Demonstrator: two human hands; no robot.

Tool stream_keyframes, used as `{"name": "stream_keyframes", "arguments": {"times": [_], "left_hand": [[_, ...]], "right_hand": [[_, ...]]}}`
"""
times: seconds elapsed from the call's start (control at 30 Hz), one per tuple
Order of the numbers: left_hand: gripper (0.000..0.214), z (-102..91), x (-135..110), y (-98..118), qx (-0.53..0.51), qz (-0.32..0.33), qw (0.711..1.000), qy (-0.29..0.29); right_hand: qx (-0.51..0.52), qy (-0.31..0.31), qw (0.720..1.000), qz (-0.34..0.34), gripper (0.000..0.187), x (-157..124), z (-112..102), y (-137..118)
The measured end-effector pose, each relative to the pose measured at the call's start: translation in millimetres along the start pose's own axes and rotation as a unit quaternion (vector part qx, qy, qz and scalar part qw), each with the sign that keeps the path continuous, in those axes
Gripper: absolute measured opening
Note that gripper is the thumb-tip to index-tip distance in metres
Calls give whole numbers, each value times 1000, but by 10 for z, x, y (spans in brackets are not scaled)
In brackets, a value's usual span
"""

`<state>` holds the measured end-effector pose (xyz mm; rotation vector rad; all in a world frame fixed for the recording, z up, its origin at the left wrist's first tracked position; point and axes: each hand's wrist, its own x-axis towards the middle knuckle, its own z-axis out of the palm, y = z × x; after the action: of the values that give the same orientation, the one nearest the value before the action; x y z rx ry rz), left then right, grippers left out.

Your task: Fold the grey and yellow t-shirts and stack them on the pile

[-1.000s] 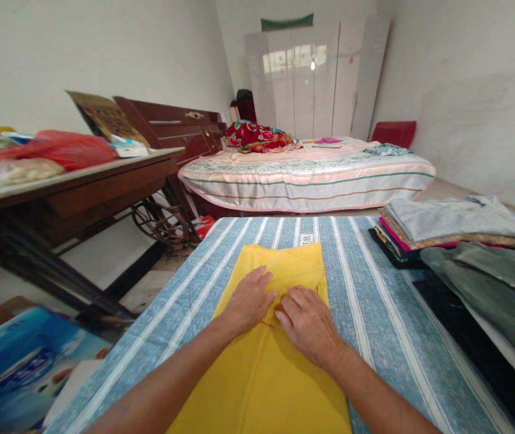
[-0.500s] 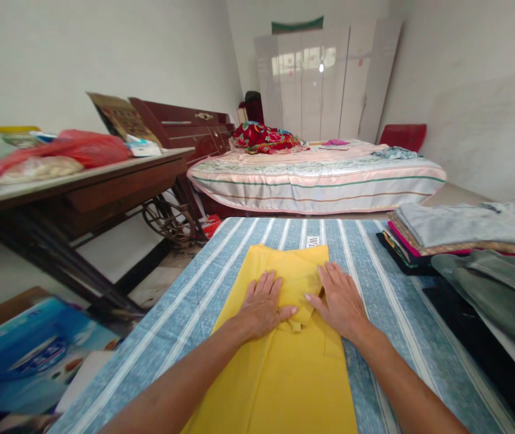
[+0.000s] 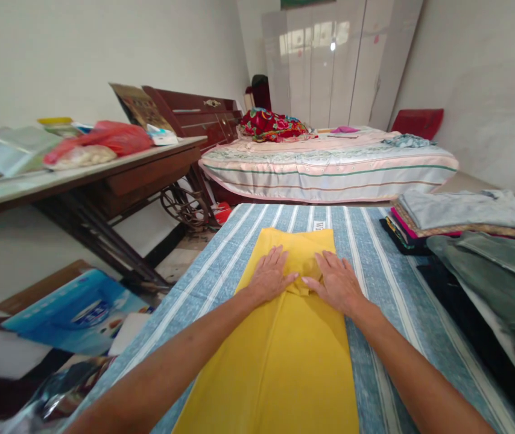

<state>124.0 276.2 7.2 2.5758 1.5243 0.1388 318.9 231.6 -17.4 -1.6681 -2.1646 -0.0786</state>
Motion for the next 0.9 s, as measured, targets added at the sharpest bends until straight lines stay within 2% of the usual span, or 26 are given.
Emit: {"name": "stream_keyframes", "arguments": {"times": [0.13, 0.27, 0.37, 0.43, 0.5, 0.57, 0.63, 0.8, 0.9], "left_hand": [[59, -88, -383, 52, -2, 50, 999, -1], [57, -1, -734, 52, 8, 93, 995, -23], [59, 90, -824, 42, 15, 99, 994, -33], [57, 95, -841, 50, 10, 104, 994, -16], [52, 47, -887, 63, 1, 115, 993, 13], [47, -31, -1009, 63, -7, 131, 991, 32], [42, -110, -1232, 36, -11, 143, 989, 30], [34, -259, -2123, -76, -27, 193, 981, 13], [33, -319, -2640, -65, -37, 230, 973, -2]], "right_hand": [[75, -4, 992, -98, 47, -490, -322, -459], [105, -53, 987, -114, 53, -1091, -491, -874], [122, -124, 978, -113, 60, -1464, -548, -1097], [133, -157, 971, -120, 64, -1679, -574, -1212], [133, -163, 969, -128, 66, -1882, -587, -1297], [121, -148, 970, -149, 66, -2073, -582, -1349], [98, -118, 973, -174, 61, -2235, -568, -1372], [33, -12, 975, -221, 45, -2459, -586, -1402], [10, 20, 969, -244, 41, -2506, -636, -1437]]}}
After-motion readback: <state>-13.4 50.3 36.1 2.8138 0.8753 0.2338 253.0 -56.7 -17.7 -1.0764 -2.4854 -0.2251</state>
